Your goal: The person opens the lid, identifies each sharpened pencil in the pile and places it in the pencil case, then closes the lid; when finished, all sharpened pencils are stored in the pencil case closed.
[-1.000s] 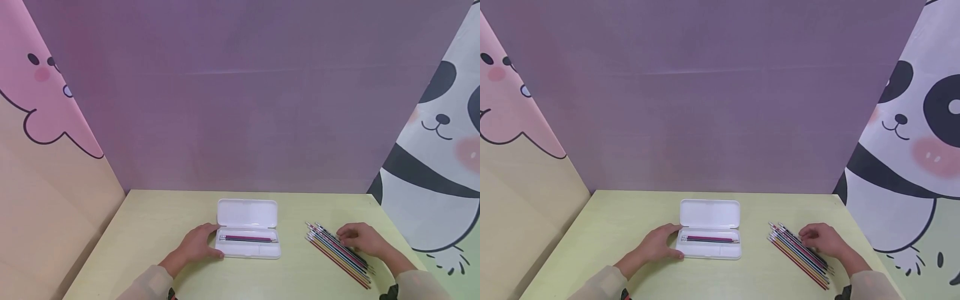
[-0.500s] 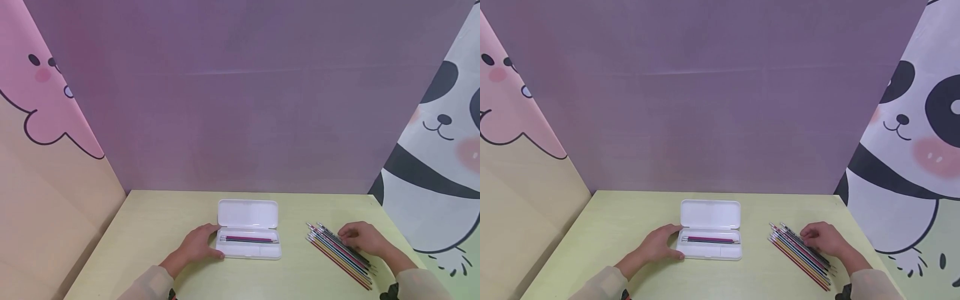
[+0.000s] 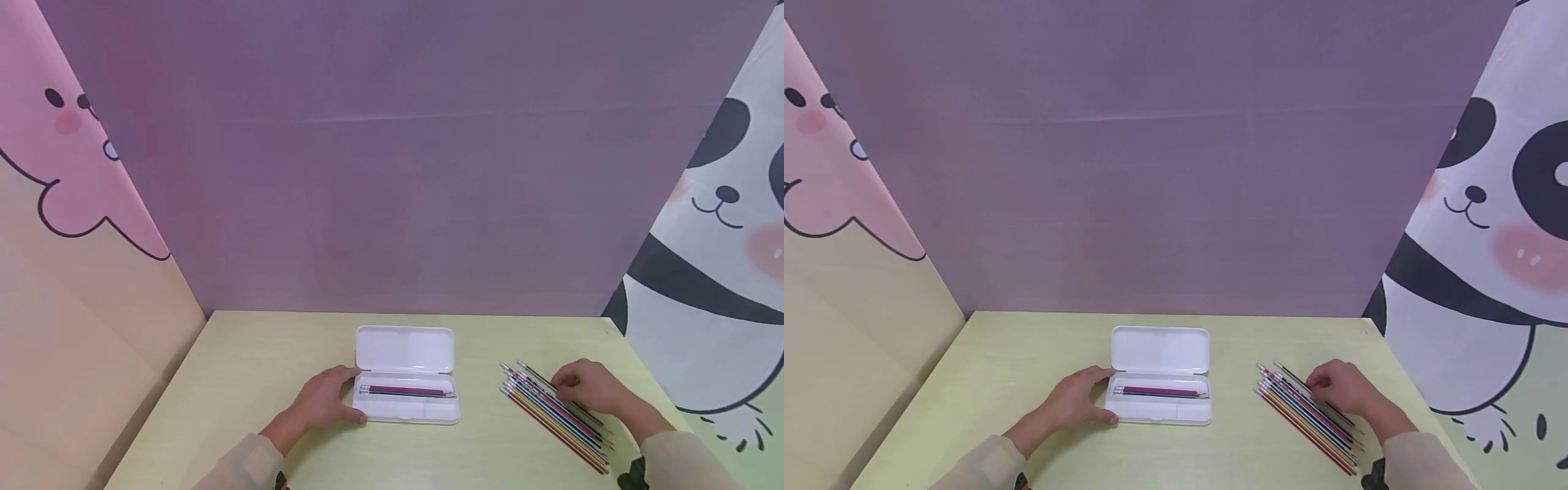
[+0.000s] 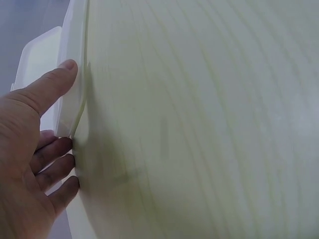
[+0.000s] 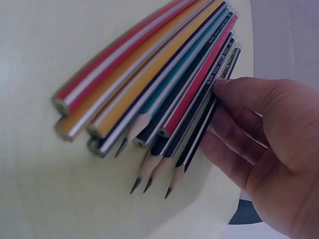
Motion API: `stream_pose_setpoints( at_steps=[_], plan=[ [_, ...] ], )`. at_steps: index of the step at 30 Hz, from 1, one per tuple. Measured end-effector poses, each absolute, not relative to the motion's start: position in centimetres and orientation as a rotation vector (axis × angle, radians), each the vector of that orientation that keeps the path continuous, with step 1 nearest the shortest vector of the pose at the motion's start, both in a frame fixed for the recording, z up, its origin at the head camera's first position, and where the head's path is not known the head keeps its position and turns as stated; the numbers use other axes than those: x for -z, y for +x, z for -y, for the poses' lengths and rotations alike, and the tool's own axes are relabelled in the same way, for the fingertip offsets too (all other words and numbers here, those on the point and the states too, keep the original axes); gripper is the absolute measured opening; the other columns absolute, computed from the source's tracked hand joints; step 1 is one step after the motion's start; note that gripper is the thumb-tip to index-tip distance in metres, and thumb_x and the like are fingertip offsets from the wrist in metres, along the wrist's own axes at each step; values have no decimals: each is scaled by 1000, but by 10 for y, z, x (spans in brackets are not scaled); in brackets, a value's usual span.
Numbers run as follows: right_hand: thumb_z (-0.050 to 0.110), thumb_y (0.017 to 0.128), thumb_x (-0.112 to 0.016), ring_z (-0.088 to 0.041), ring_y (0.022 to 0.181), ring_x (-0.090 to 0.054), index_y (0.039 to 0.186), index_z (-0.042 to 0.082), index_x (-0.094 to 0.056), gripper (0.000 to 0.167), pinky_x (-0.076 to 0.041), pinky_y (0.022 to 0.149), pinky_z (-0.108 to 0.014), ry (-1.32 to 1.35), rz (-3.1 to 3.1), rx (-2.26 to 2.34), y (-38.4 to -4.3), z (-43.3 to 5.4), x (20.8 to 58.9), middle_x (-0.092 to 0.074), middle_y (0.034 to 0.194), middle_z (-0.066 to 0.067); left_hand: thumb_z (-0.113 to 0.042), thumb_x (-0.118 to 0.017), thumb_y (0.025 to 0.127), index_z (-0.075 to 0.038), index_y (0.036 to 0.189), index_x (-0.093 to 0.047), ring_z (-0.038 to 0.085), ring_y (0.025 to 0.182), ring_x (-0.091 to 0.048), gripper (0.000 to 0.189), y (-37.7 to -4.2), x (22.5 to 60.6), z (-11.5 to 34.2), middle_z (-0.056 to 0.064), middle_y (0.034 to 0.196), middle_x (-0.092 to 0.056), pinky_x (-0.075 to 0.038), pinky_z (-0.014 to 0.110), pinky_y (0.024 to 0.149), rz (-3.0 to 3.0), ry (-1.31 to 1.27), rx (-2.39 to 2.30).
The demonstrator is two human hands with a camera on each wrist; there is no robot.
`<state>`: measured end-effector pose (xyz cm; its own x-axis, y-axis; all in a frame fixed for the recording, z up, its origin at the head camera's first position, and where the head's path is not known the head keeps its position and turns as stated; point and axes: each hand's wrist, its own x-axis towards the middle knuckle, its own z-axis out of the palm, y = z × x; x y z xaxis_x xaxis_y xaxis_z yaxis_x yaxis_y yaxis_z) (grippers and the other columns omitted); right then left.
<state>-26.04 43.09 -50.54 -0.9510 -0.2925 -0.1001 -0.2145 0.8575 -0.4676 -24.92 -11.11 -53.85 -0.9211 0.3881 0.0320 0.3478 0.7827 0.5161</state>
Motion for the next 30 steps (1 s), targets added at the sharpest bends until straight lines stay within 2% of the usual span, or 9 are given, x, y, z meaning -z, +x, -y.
stream_pose_setpoints(
  at_steps=[11,18,26,30],
  plan=[
    [10,92,-73,-11,86,-66,109,7,-76,17,-58,70,-27,-590,-2901,762,-270,-399,478,-74,101,-3,-53,-90,70,-12,148,-53,34,134,-51,96,-248,548,116,10,142,-59,-43,57,114,-2863,585,-874],
    [9,94,-71,-10,89,-67,112,5,-75,18,-59,76,-24,-687,-2815,818,-281,-353,458,-75,103,-4,-53,-89,71,-11,148,-53,33,133,-53,95,-250,549,116,9,140,-60,-43,55,114,-2863,610,-858],
    [8,93,-72,-10,89,-67,107,11,-78,15,-59,78,-28,-793,-2785,812,-299,-293,451,-76,100,2,-51,-90,70,-11,147,-55,31,130,-56,93,-252,542,112,8,137,-62,-46,53,112,-2855,600,-819],
    [7,92,-73,-11,89,-67,106,9,-79,15,-59,81,-30,-828,-2725,850,-304,-262,449,-76,100,2,-51,-91,70,-11,146,-55,32,131,-55,93,-252,542,111,9,138,-62,-45,54,113,-2851,585,-810]
  ],
)
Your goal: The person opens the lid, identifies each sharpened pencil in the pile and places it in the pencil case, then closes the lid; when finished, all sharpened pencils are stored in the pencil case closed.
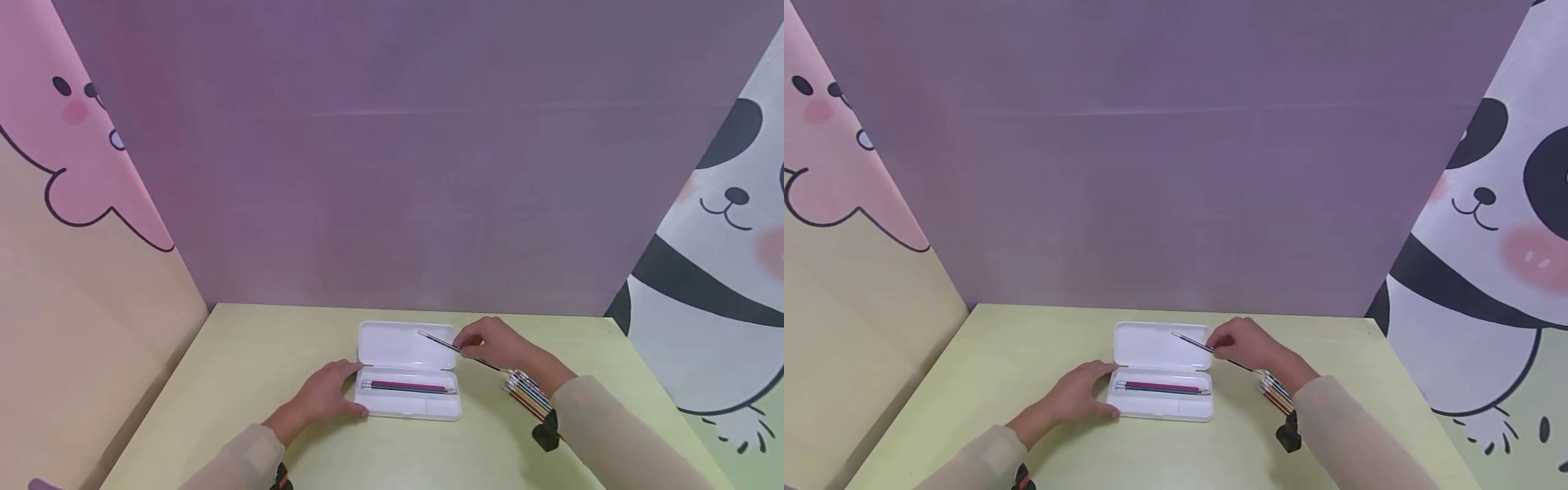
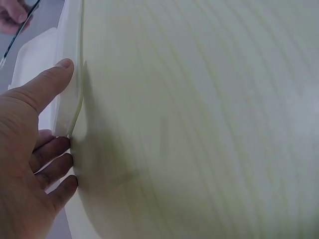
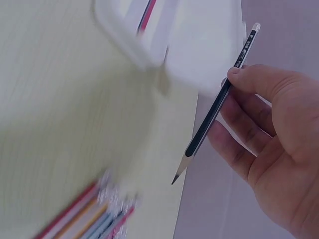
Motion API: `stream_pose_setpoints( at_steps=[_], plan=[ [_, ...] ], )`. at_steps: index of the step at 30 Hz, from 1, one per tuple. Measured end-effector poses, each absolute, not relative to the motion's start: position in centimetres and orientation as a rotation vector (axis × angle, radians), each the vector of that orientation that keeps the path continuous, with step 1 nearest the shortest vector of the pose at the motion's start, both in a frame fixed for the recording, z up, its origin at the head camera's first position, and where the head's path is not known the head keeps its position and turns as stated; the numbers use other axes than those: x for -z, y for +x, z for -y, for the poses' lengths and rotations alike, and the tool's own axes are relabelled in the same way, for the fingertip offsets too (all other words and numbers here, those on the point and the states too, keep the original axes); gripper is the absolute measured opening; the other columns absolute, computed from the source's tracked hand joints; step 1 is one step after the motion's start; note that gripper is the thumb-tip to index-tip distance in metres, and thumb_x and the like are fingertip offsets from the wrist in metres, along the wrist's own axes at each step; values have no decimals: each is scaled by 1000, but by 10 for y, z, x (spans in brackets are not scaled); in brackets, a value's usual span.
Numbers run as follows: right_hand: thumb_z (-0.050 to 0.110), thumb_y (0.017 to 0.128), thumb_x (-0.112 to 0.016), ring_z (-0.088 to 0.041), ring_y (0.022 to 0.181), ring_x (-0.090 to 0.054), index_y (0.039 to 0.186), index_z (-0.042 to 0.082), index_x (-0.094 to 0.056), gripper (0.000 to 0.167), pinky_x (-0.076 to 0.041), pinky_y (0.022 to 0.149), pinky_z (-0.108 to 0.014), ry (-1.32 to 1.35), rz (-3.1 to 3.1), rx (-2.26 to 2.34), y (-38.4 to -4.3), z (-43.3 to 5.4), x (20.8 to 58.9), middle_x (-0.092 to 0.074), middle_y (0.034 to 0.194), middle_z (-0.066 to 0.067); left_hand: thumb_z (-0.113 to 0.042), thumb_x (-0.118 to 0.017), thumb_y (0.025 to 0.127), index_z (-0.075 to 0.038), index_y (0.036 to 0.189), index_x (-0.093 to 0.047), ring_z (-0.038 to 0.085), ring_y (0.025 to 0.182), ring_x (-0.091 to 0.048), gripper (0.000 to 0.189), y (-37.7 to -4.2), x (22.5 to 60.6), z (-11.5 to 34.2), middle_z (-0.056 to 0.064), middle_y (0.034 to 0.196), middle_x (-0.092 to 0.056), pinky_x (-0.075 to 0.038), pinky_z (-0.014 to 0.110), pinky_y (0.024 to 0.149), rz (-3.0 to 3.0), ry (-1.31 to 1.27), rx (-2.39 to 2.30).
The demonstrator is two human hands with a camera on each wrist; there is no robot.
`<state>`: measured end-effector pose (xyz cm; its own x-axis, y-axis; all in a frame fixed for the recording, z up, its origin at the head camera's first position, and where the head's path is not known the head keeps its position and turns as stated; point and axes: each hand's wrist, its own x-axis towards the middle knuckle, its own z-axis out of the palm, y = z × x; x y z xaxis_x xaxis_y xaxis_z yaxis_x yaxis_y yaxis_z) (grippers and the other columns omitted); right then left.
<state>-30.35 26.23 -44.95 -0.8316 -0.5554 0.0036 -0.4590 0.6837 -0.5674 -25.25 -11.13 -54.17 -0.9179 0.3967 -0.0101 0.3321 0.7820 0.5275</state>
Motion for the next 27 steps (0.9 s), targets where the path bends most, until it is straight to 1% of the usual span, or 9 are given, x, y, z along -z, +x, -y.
stream_pose_setpoints(
  at_steps=[3,5,11,16,21,27],
  plan=[
    [6,92,-74,-11,89,-67,106,7,-79,15,-59,80,-30,-879,-2685,861,-305,-242,449,-77,100,2,-51,-91,70,-11,146,-55,33,131,-55,93,-253,542,111,10,139,-62,-45,54,113,-2858,587,-797],
    [6,92,-75,-10,87,-67,105,8,-80,15,-59,79,-28,-902,-2664,861,-306,-229,450,-77,99,3,-52,-91,70,-10,146,-55,33,131,-55,94,-253,542,111,10,138,-62,-45,53,113,-2864,594,-785],
    [6,90,-77,-9,80,-65,101,14,-81,15,-58,76,-24,-876,-2619,858,-306,-195,459,-75,92,8,-50,-91,69,-9,145,-56,32,128,-57,94,-253,541,111,10,134,-63,-46,53,111,-2873,616,-786],
    [10,90,-79,-8,80,-64,99,20,-82,14,-58,78,-27,-849,-2640,805,-306,-176,474,-74,89,12,-49,-91,69,-8,144,-57,32,127,-58,92,-252,540,110,10,133,-64,-48,53,110,-2871,617,-798],
    [11,89,-80,-7,84,-64,98,21,-82,15,-60,84,-31,-828,-2631,773,-305,-164,482,-75,90,13,-49,-91,69,-7,143,-57,32,125,-59,92,-253,540,110,10,131,-65,-48,53,109,-2872,613,-795],
    [11,88,-81,-6,82,-64,95,22,-82,13,-59,85,-33,-817,-2634,746,-303,-156,490,-74,87,14,-50,-90,70,-7,144,-57,32,126,-58,92,-253,540,111,10,134,-64,-48,52,110,-2875,619,-788]
  ],
)
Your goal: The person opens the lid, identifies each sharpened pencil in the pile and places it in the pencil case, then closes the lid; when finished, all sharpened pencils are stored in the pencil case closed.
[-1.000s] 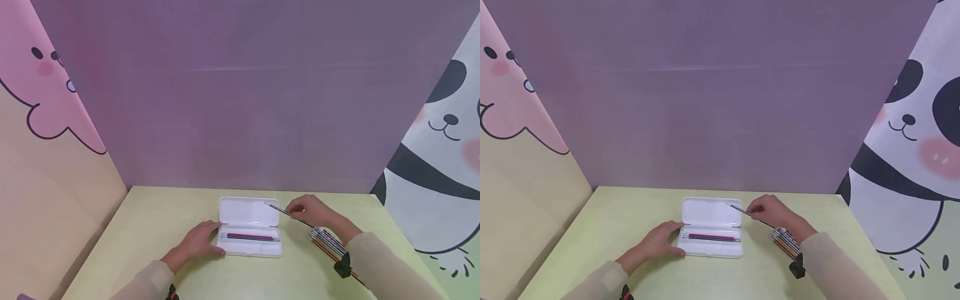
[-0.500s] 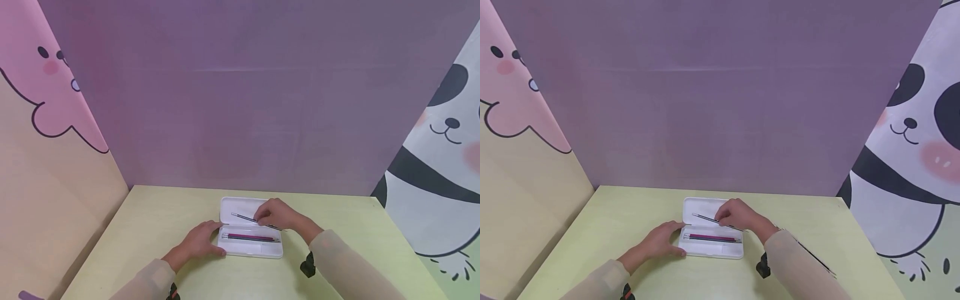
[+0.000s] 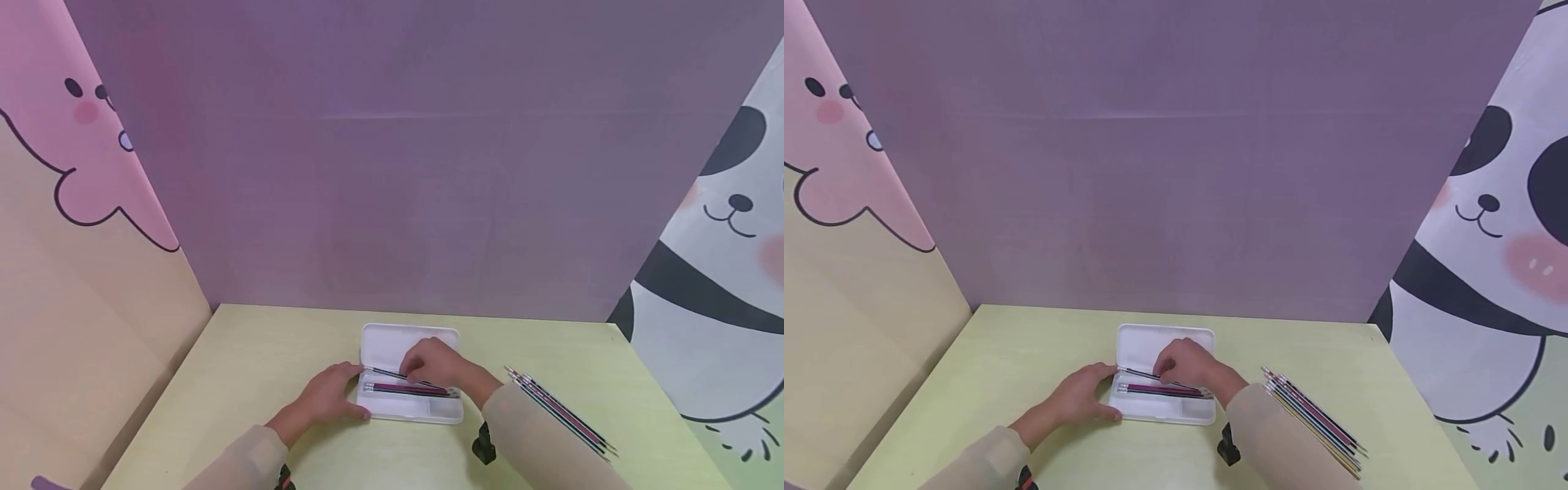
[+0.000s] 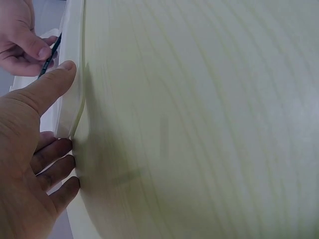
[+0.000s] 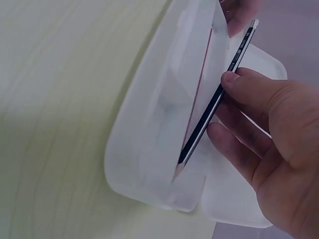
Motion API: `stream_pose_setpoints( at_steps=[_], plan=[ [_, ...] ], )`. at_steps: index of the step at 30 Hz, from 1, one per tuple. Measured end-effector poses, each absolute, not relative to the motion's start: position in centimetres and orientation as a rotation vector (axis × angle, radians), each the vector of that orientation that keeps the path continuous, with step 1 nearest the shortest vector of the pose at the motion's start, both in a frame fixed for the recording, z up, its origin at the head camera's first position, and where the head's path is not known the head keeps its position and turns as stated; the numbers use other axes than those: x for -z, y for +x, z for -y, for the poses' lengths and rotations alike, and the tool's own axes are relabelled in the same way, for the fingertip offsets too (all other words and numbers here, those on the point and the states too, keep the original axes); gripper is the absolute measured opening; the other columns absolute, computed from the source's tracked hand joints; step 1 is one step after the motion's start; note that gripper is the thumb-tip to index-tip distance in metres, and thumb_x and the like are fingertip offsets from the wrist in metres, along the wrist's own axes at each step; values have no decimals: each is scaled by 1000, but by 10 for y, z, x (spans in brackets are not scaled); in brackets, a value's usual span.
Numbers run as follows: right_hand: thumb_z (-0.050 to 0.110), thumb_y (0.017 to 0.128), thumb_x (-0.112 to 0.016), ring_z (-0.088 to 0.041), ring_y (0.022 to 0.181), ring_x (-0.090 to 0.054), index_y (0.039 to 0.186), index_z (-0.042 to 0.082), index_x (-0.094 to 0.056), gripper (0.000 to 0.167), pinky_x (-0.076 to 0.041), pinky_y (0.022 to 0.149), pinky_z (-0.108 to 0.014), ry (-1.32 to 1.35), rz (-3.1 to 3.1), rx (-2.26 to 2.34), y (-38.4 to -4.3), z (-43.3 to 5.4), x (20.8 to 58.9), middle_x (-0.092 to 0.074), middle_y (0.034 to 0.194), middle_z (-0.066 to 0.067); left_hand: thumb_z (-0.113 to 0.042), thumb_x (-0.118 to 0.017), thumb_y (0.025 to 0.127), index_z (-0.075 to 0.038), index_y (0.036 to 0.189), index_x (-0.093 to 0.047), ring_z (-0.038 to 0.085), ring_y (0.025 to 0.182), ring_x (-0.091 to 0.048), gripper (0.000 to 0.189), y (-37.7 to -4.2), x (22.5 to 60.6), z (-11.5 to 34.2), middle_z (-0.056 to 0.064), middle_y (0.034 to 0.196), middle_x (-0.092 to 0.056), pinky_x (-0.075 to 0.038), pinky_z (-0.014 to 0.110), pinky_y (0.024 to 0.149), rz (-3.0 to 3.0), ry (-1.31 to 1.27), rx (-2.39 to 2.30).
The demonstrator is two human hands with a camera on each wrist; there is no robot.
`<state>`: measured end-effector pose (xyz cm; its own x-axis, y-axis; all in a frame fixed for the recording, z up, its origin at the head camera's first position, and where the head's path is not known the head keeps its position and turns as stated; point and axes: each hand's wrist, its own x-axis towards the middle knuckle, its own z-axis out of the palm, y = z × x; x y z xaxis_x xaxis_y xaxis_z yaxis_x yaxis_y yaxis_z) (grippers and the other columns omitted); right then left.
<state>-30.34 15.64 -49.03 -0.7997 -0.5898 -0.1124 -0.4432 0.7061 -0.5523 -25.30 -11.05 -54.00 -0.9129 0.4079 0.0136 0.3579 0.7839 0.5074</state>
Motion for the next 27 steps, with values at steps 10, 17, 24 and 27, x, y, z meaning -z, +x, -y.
stream_pose_setpoints(
  at_steps=[10,17,24,27],
  plan=[
    [14,86,-83,-5,77,-59,84,25,-79,11,-54,83,-33,-840,-2758,620,-295,-152,498,-71,78,16,-50,-91,69,-7,143,-57,32,126,-58,92,-252,538,110,11,134,-64,-48,52,110,-2879,624,-795],
    [14,85,-83,-4,74,-59,82,23,-78,11,-55,76,-29,-909,-2835,510,-292,-148,502,-71,78,14,-48,-91,70,-6,143,-57,34,128,-58,91,-251,537,110,12,135,-64,-47,53,110,-2873,630,-815],
    [16,85,-83,-2,76,-62,83,22,-78,8,-57,77,-28,-929,-2809,504,-293,-151,503,-73,80,14,-49,-90,69,-7,144,-57,33,128,-58,92,-250,538,111,11,136,-63,-47,52,110,-2875,631,-811],
    [15,86,-82,-2,77,-64,86,21,-79,6,-57,78,-29,-923,-2776,547,-294,-153,503,-74,81,14,-50,-91,70,-6,144,-57,32,128,-58,92,-251,539,111,11,136,-63,-48,52,110,-2877,631,-804]
  ],
)
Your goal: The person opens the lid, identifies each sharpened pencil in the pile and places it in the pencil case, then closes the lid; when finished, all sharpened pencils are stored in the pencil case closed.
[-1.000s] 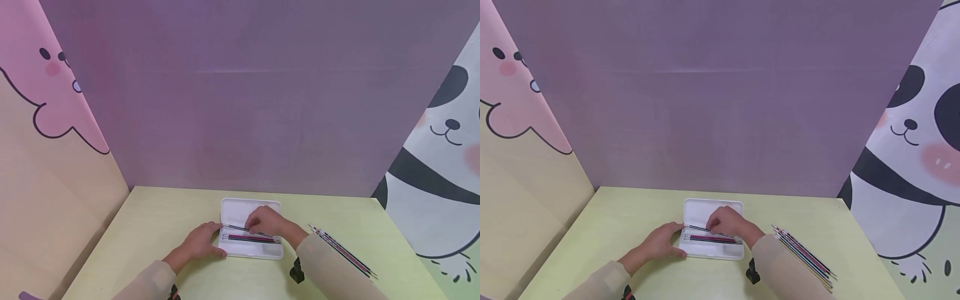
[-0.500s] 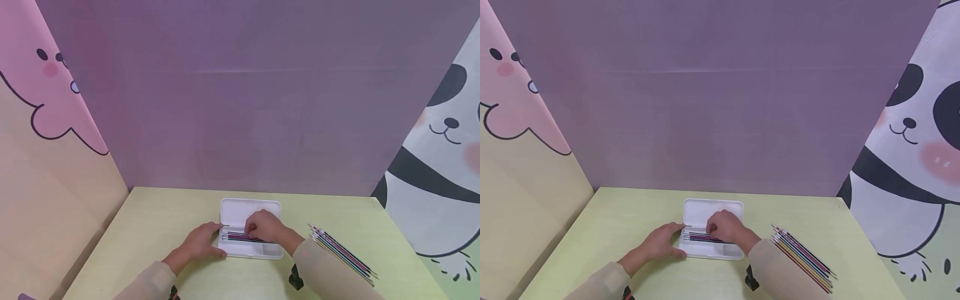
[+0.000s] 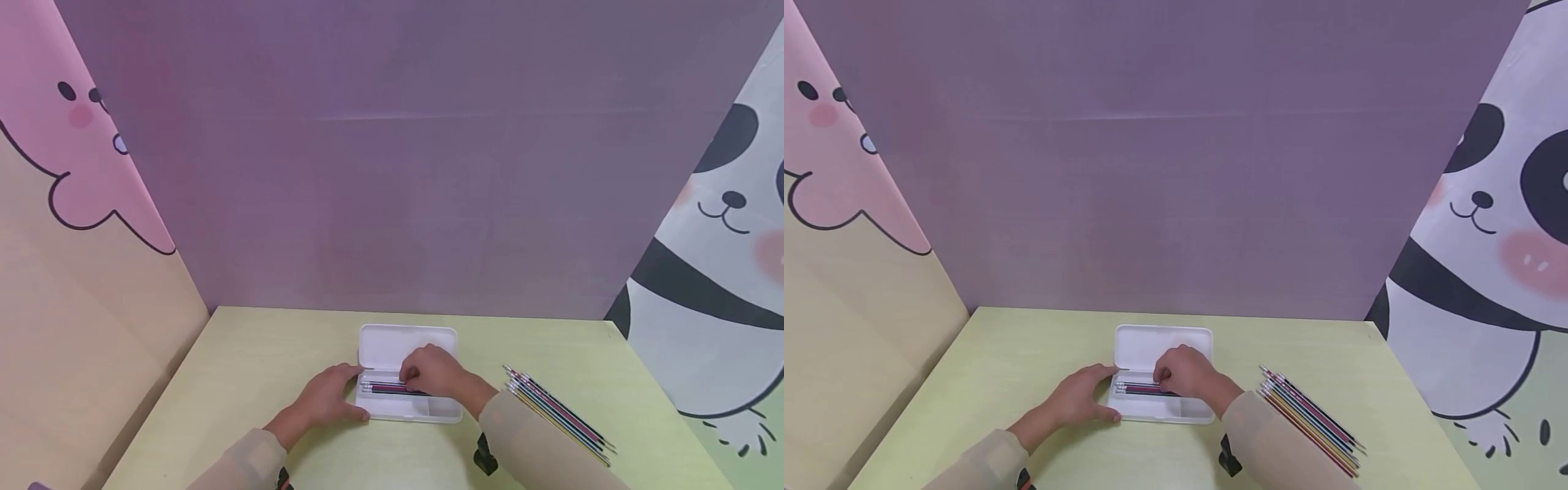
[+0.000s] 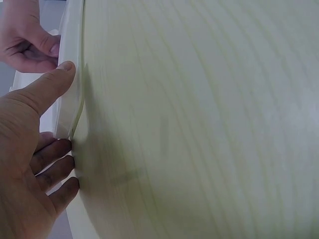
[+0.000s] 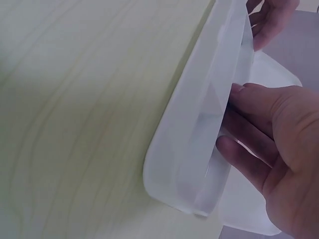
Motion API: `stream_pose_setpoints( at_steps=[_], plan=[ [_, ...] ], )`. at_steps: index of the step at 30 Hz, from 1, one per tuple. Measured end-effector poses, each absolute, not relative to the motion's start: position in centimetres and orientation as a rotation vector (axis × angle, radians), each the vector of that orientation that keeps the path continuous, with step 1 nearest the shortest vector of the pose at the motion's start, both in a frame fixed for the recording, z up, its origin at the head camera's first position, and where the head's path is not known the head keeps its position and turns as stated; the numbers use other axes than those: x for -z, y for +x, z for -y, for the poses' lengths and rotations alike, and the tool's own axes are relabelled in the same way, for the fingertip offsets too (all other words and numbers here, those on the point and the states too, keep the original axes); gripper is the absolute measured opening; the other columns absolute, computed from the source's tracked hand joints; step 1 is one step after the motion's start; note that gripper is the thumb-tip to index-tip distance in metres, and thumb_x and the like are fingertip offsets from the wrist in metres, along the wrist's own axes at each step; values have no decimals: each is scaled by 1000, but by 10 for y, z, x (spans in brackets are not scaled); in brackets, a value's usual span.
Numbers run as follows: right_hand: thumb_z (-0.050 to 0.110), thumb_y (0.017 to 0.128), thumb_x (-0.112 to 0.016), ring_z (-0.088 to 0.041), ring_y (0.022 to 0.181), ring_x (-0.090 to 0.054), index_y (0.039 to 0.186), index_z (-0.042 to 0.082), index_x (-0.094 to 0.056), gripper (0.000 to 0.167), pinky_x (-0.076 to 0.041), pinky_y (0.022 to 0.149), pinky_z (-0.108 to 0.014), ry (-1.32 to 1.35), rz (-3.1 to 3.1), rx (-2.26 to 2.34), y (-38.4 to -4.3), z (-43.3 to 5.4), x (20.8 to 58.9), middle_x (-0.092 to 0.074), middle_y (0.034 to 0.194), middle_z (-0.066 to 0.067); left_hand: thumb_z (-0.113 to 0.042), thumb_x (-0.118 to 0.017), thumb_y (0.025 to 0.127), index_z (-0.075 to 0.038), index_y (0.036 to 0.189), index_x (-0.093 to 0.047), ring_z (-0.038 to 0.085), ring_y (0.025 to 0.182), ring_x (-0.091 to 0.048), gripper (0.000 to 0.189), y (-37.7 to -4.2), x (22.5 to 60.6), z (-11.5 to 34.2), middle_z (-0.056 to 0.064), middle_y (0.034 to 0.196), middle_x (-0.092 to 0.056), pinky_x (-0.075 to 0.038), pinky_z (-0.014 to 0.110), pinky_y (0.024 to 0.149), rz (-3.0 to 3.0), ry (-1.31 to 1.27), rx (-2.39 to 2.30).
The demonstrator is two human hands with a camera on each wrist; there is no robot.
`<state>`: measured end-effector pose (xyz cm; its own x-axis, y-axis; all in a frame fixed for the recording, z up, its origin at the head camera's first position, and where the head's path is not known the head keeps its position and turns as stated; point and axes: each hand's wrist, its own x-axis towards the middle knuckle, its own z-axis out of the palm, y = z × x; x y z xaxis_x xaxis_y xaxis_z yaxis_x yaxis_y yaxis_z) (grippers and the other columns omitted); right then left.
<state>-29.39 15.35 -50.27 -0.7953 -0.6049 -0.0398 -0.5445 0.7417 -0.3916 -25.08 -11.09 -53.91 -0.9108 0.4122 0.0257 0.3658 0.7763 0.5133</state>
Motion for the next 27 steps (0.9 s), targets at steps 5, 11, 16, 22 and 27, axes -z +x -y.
stream_pose_setpoints(
  at_steps=[5,11,16,22,27],
  plan=[
    [13,86,-81,-3,78,-65,90,18,-80,6,-57,79,-30,-922,-2741,634,-294,-157,500,-74,82,13,-50,-91,69,-5,143,-57,32,127,-59,93,-252,539,110,11,136,-64,-48,52,109,-2878,637,-811],
    [16,87,-82,-5,83,-68,96,17,-80,10,-58,82,-33,-903,-2702,696,-292,-164,495,-76,87,12,-50,-91,69,-6,144,-57,32,127,-59,94,-254,542,110,11,136,-64,-48,52,109,-2883,648,-803],
    [16,88,-82,-7,85,-68,99,16,-80,12,-60,83,-33,-883,-2686,780,-293,-177,486,-76,90,10,-49,-91,69,-7,144,-57,31,126,-59,93,-255,543,110,10,134,-64,-49,51,109,-2894,654,-791],
    [13,88,-80,-13,86,-70,104,6,-77,18,-59,79,-28,-897,-2643,927,-291,-206,466,-75,92,2,-49,-92,68,-6,144,-57,31,127,-59,94,-253,543,109,10,135,-64,-48,50,110,-2890,639,-789],
    [17,89,-80,-15,89,-69,107,6,-76,22,-58,78,-27,-839,-2690,933,-288,-237,455,-74,94,3,-49,-92,67,-6,144,-57,31,125,-59,95,-251,541,110,10,133,-65,-49,51,109,-2892,645,-793]
  ],
)
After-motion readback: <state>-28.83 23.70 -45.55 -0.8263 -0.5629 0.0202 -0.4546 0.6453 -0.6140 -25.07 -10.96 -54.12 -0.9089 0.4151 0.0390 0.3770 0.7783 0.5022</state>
